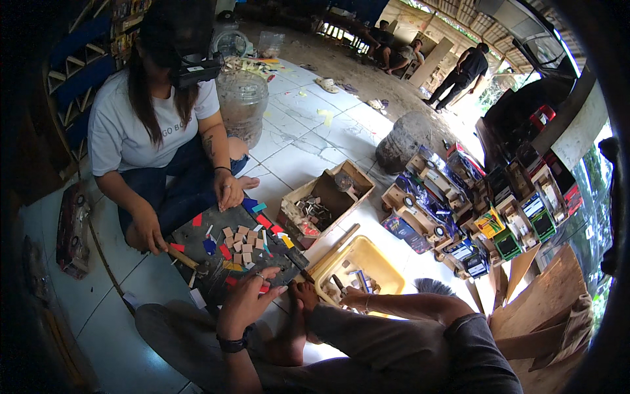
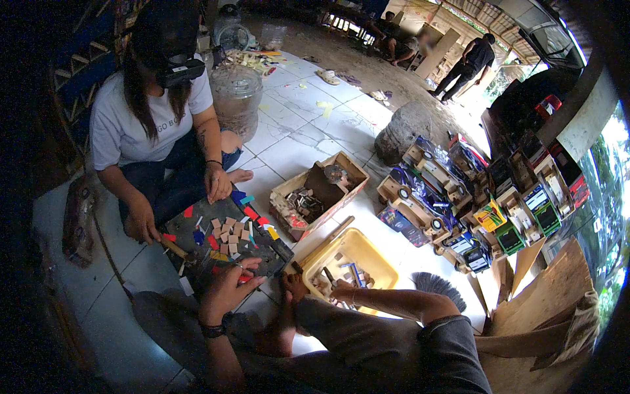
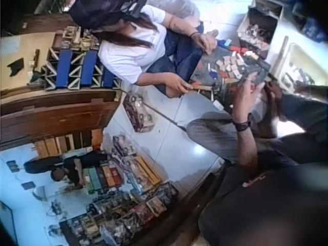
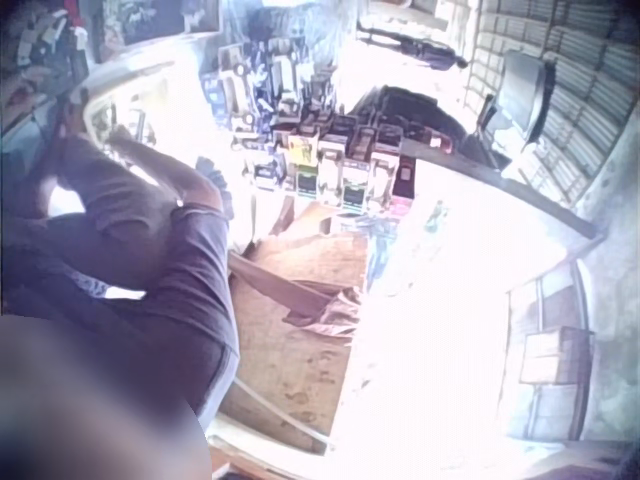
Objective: The person sits on the floor and uses pliers to manipulate small wooden pieces, repeatedly picking them up, adjusting them, and placing them into a container. A coworker nearby uses a hammer on similar items.
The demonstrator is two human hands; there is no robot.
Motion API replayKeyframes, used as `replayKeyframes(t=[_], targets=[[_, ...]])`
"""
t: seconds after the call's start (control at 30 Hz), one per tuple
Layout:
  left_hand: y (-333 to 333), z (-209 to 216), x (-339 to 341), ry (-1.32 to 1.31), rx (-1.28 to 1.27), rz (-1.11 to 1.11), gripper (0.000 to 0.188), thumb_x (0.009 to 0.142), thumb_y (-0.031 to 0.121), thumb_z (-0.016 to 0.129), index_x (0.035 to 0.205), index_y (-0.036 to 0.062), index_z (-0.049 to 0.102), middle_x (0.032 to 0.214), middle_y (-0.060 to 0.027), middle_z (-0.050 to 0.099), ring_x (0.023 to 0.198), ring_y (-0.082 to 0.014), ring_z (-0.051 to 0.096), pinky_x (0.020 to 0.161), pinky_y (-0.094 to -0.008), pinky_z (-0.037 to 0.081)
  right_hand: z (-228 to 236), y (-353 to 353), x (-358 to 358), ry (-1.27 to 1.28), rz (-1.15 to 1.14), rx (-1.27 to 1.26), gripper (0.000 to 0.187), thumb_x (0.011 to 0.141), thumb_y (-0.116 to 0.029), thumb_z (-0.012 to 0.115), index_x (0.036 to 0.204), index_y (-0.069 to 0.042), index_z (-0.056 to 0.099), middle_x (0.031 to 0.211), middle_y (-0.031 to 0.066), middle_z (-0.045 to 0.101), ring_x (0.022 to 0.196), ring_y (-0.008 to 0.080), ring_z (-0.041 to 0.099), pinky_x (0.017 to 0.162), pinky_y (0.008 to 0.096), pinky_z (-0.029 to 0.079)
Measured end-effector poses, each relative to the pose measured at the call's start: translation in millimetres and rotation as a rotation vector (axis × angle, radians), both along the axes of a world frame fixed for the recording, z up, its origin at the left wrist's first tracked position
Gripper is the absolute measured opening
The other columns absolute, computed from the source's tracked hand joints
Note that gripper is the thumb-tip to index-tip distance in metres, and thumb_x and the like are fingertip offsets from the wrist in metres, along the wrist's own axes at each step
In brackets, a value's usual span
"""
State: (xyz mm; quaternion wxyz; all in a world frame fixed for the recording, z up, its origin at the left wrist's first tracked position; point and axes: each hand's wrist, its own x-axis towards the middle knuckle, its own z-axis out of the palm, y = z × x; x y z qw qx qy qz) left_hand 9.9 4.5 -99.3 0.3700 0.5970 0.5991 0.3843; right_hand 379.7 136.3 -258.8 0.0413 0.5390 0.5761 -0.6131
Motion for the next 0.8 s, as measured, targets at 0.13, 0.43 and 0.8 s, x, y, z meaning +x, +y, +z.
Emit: replayKeyframes(t=[0.13, 0.43, 0.8], targets=[[-0.2, 5.7, 1.5, 0.025, -0.020, -0.004, 0.047, 0.094, 0.030, 0.073, 0.133, 0.0056, 0.061, 0.121, -0.0183, 0.069, 0.104, -0.0300, 0.071, 0.086, -0.0400, 0.056, -8.3, 5.4, 3.7, -0.077, 0.014, -0.036, 0.021, 0.088, -0.016, 0.073, 0.097, -0.001, 0.061, 0.085, 0.0106, 0.059, 0.079, 0.0227, 0.060, 0.065, 0.0445, 0.054], [0.4, 3.8, 2.4, 0.010, -0.028, 0.000, 0.047, 0.095, 0.030, 0.073, 0.133, 0.0067, 0.061, 0.121, -0.0187, 0.069, 0.104, -0.0299, 0.071, 0.085, -0.0402, 0.056, -14.0, 4.4, 1.2, -0.121, 0.021, -0.080, 0.020, 0.088, -0.016, 0.073, 0.096, -0.001, 0.061, 0.085, 0.0103, 0.059, 0.078, 0.0225, 0.060, 0.065, 0.0443, 0.054], [1.7, 7.9, 1.2, 0.031, -0.051, -0.021, 0.048, 0.095, 0.026, 0.073, 0.137, 0.0067, 0.058, 0.120, -0.0199, 0.070, 0.109, -0.0293, 0.070, 0.090, -0.0388, 0.055, -13.0, 7.4, -0.8, -0.135, 0.012, -0.115, 0.020, 0.088, -0.015, 0.073, 0.095, -0.001, 0.061, 0.084, 0.0099, 0.059, 0.078, 0.0221, 0.060, 0.064, 0.0440, 0.054]])
